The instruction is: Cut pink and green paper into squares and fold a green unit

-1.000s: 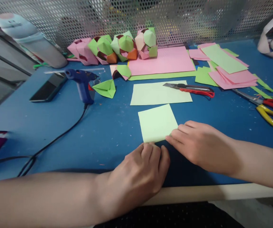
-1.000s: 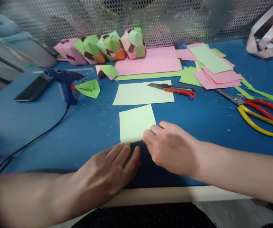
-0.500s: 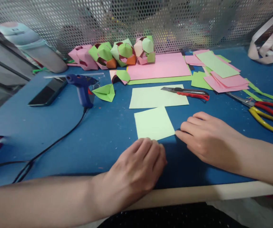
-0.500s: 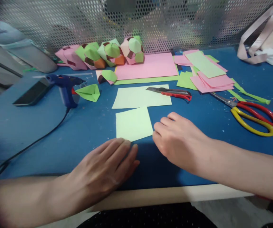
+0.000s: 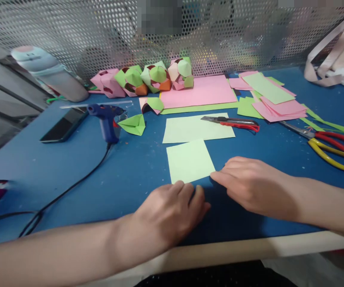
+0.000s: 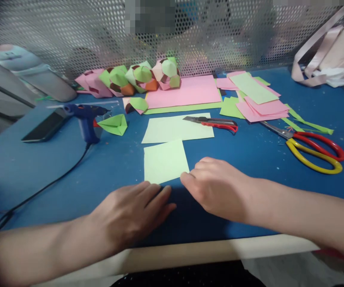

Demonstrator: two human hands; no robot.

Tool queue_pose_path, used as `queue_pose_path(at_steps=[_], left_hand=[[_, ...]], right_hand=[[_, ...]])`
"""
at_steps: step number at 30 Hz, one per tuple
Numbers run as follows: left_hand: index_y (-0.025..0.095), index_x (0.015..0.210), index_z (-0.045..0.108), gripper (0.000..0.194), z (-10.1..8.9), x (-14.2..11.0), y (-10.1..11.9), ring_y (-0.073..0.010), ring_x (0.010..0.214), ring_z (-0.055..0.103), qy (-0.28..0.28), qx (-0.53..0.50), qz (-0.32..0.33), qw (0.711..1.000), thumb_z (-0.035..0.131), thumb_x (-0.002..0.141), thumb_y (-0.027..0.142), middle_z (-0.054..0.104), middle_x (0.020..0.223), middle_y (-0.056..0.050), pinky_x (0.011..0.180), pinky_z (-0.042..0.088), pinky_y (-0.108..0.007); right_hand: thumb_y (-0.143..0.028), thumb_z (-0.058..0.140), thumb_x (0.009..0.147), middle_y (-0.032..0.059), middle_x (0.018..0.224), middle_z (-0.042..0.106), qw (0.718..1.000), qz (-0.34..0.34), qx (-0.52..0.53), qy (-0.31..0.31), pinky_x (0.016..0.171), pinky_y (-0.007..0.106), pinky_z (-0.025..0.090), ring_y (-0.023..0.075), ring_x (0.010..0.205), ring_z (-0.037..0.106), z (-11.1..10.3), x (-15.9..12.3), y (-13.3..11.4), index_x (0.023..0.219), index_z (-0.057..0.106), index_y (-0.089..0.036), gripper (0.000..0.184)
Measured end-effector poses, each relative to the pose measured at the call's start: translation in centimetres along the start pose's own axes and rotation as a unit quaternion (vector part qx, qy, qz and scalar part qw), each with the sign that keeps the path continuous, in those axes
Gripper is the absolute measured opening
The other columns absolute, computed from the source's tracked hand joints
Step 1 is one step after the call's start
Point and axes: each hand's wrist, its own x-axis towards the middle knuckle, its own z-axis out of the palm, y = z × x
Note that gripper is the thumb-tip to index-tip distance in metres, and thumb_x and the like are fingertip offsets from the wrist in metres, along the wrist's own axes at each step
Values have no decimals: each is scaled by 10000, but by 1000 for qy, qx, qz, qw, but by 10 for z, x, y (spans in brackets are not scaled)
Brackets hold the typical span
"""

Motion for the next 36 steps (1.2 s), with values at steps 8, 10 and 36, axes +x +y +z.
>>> queue_pose_path(at_steps=[8, 10, 36], left_hand=[[98, 1459, 389, 897, 19, 19, -69, -381, 1367, 466, -154, -122, -187, 963, 648, 823, 675, 454, 1500, -249, 1066, 442, -529], [113, 1475, 372, 895, 21, 20, -72, -390, 1370, 454, -177, -134, -196, 955, 671, 819, 643, 452, 1506, -236, 1069, 426, -546], [223, 1559, 190, 921, 25, 7, -64, -287, 1004, 556, -28, -88, -147, 985, 636, 862, 627, 503, 1124, -110, 898, 521, -463]], right_hand=[[-229, 443, 965, 194, 1306, 646, 977, 130, -73, 154, 1016, 479, 452, 322, 1224, 583, 3, 5, 87, 1260, 616, -89, 370], [-323, 493, 960, 239, 1399, 567, 969, 174, -94, 148, 1047, 507, 429, 359, 1296, 528, 10, 2, 111, 1319, 569, -57, 453], [-218, 475, 931, 121, 1038, 641, 988, 117, 27, 95, 798, 357, 484, 232, 904, 622, 12, -46, 68, 1266, 640, -159, 379]])
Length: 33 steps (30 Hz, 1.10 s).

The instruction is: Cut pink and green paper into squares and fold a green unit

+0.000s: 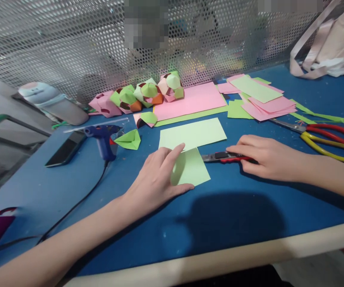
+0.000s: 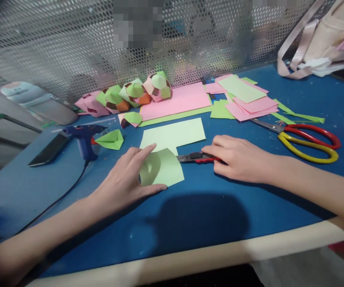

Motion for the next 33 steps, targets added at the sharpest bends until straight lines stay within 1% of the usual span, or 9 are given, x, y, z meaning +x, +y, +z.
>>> queue_pose_path(at_steps=[3, 5, 7, 8, 10, 13, 18, 26, 33], left_hand=[[214, 1567, 192, 945, 0, 0, 0, -307, 1029, 574, -3, 11, -7, 1000, 607, 855, 676, 535, 1144, -128, 916, 519, -492], [201, 1575, 187, 982, -2, 1, -1, -365, 1166, 551, 5, 30, -1, 1000, 583, 841, 720, 533, 1274, -177, 1014, 453, -576], [211, 1573, 220, 960, -4, 3, -3, -429, 1366, 419, 13, 54, 21, 998, 551, 847, 742, 422, 1488, -211, 1127, 297, -657], [226, 1564, 259, 892, -5, 4, -5, -437, 1442, 328, 11, 63, 38, 997, 534, 874, 719, 338, 1573, -198, 1162, 222, -666], [261, 1525, 360, 686, -6, 8, -9, -403, 1516, 199, -6, 68, 85, 994, 499, 953, 614, 229, 1653, -136, 1204, 155, -631], [279, 1465, 462, 482, -2, 14, -16, -328, 1543, 159, -42, 37, 157, 986, 447, 1022, 468, 237, 1660, -82, 1233, 173, -556], [240, 1457, 487, 429, 14, 20, -18, -284, 1543, 179, -101, -40, 218, 970, 363, 1062, 351, 301, 1635, -78, 1236, 221, -547], [207, 1462, 479, 421, 20, 20, -16, -268, 1522, 255, -122, -84, 208, 967, 375, 1059, 269, 383, 1595, -78, 1236, 248, -554], [252, 1464, 488, 424, 18, 20, -15, -275, 1509, 290, -121, -94, 199, 968, 392, 1052, 287, 405, 1583, -67, 1223, 274, -568]], right_hand=[[-233, 472, 945, 124, 1026, 638, 1000, -17, 3, -16, 786, 359, 488, 233, 901, 619, -2, -14, -5, 1271, 639, -157, 374], [-256, 478, 955, 126, 1029, 640, 1000, -15, 11, -17, 786, 362, 492, 235, 904, 619, -3, -20, -6, 1279, 637, -156, 375], [-273, 484, 961, 132, 1035, 645, 1000, -15, 17, -11, 789, 369, 496, 241, 911, 619, -4, -24, -7, 1280, 640, -155, 374], [-277, 485, 965, 136, 1039, 647, 1000, -17, 17, -9, 790, 374, 498, 244, 917, 618, -4, -25, -8, 1281, 641, -153, 374], [-278, 482, 975, 138, 1041, 649, 1000, -23, 15, -5, 784, 377, 502, 245, 919, 617, -5, -29, -10, 1282, 640, -148, 369], [-265, 482, 985, 138, 1049, 651, 999, -35, 15, 0, 774, 366, 505, 237, 918, 617, -6, -34, -12, 1285, 634, -144, 357], [-265, 513, 983, 138, 1048, 659, 999, -48, 19, 12, 780, 370, 507, 242, 934, 605, -7, -41, -15, 1275, 639, -138, 343], [-262, 499, 996, 140, 1061, 648, 999, -23, 37, 18, 790, 374, 513, 235, 936, 595, -2, -44, -21, 1265, 655, -126, 340], [-270, 504, 996, 124, 1047, 653, 997, -4, 68, 23, 780, 381, 518, 232, 940, 590, 0, -48, -25, 1275, 656, -167, 334]])
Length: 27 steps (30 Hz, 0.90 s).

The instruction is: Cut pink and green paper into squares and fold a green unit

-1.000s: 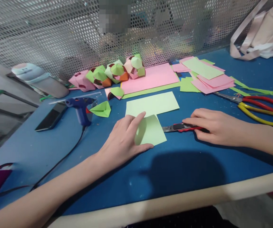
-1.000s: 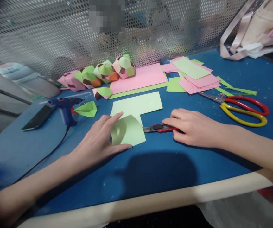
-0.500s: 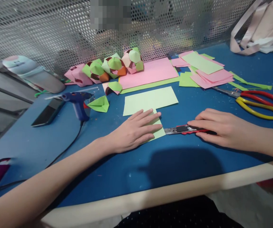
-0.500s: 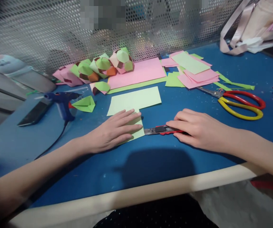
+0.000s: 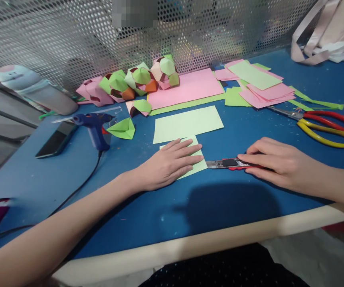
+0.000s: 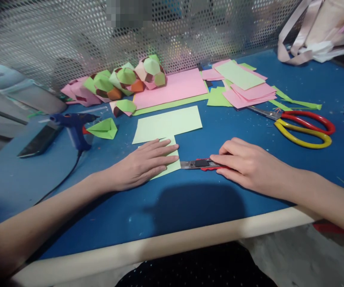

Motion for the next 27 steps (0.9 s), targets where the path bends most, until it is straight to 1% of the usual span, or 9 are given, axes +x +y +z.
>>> queue_pose_path(at_steps=[3, 7, 10, 13, 20, 27], left_hand=[[254, 1465, 490, 426, -2, 1, -2, -268, 1508, 294, -5, 7, 9, 1000, 386, 1055, 302, 406, 1583, -59, 1229, 273, -543], [266, 1475, 480, 434, -6, 2, -10, -249, 1506, 299, -19, 23, 41, 999, 366, 1061, 328, 402, 1586, -46, 1224, 282, -493], [287, 1488, 456, 437, -7, 3, -16, -247, 1505, 299, -27, 32, 56, 998, 369, 1062, 335, 389, 1593, -34, 1198, 306, -483], [279, 1491, 449, 437, -5, 3, -18, -244, 1504, 300, -20, 38, 66, 997, 374, 1063, 324, 384, 1594, -39, 1186, 310, -474], [295, 1487, 454, 434, -3, 2, -18, -236, 1505, 300, -14, 33, 61, 997, 376, 1062, 335, 379, 1597, -31, 1190, 296, -464], [310, 1479, 464, 431, -4, 3, -17, -239, 1501, 307, -23, 25, 47, 998, 366, 1062, 349, 383, 1595, -20, 1191, 295, -471]], right_hand=[[-265, 516, 991, 123, 1044, 649, 1000, 0, 8, 2, 780, 369, 513, 228, 937, 593, 0, 0, 0, 1272, 659, -164, 331], [-261, 527, 983, 128, 1031, 652, 1000, 4, 12, 3, 778, 362, 505, 229, 927, 597, -1, 0, -2, 1253, 670, -141, 329], [-260, 527, 983, 121, 1024, 654, 1000, 7, 12, 4, 775, 357, 503, 225, 920, 599, 0, 0, -4, 1243, 675, -154, 317], [-259, 525, 982, 116, 1017, 654, 1000, 18, 6, 11, 765, 354, 506, 223, 906, 604, 2, -1, -7, 1239, 676, -170, 310], [-222, 541, 969, 114, 1024, 649, 999, 22, -15, 33, 758, 350, 517, 216, 892, 607, 8, -5, -16, 1263, 651, -166, 318], [-207, 530, 965, 126, 1023, 641, 999, 31, -16, 30, 741, 363, 523, 234, 905, 606, 9, -8, -28, 1284, 638, -152, 341]])
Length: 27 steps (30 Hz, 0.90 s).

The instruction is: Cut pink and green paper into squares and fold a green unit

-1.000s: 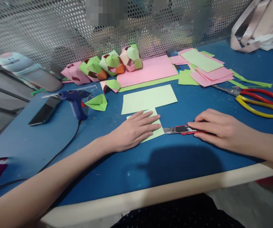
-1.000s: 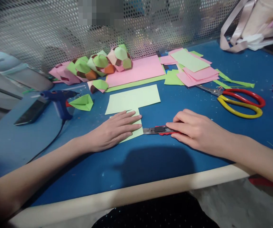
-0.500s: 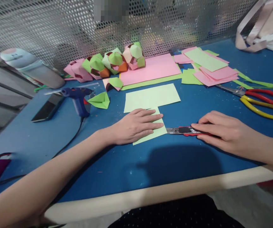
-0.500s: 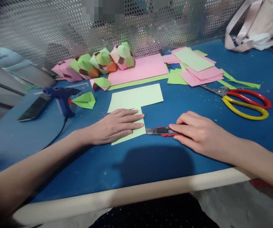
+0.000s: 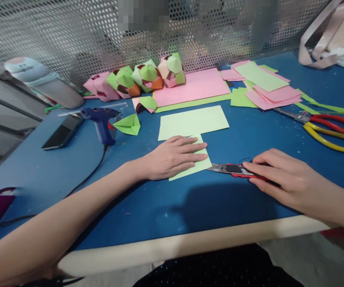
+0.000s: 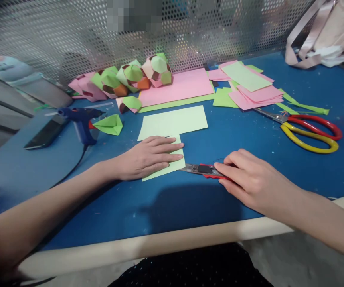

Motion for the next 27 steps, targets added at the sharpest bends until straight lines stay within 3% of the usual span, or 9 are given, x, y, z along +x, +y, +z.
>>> queue_pose_path(at_steps=[18, 27], left_hand=[[294, 1478, 471, 434, 3, 0, -1, -253, 1496, 313, 6, 3, 3, 1000, 367, 1061, 350, 387, 1595, -30, 1171, 296, -460], [272, 1481, 467, 435, 2, 0, -1, -245, 1497, 311, 10, 3, 12, 1000, 372, 1062, 341, 377, 1599, -43, 1178, 275, -450]], right_hand=[[-178, 521, 954, 125, 1041, 628, 1000, 10, 5, 1, 748, 381, 520, 233, 896, 588, 4, -1, -17, 1319, 588, -183, 370], [-107, 532, 927, 139, 1049, 597, 1000, 1, -10, 3, 733, 387, 513, 240, 904, 553, 6, -3, -27, 1324, 538, -133, 399]])
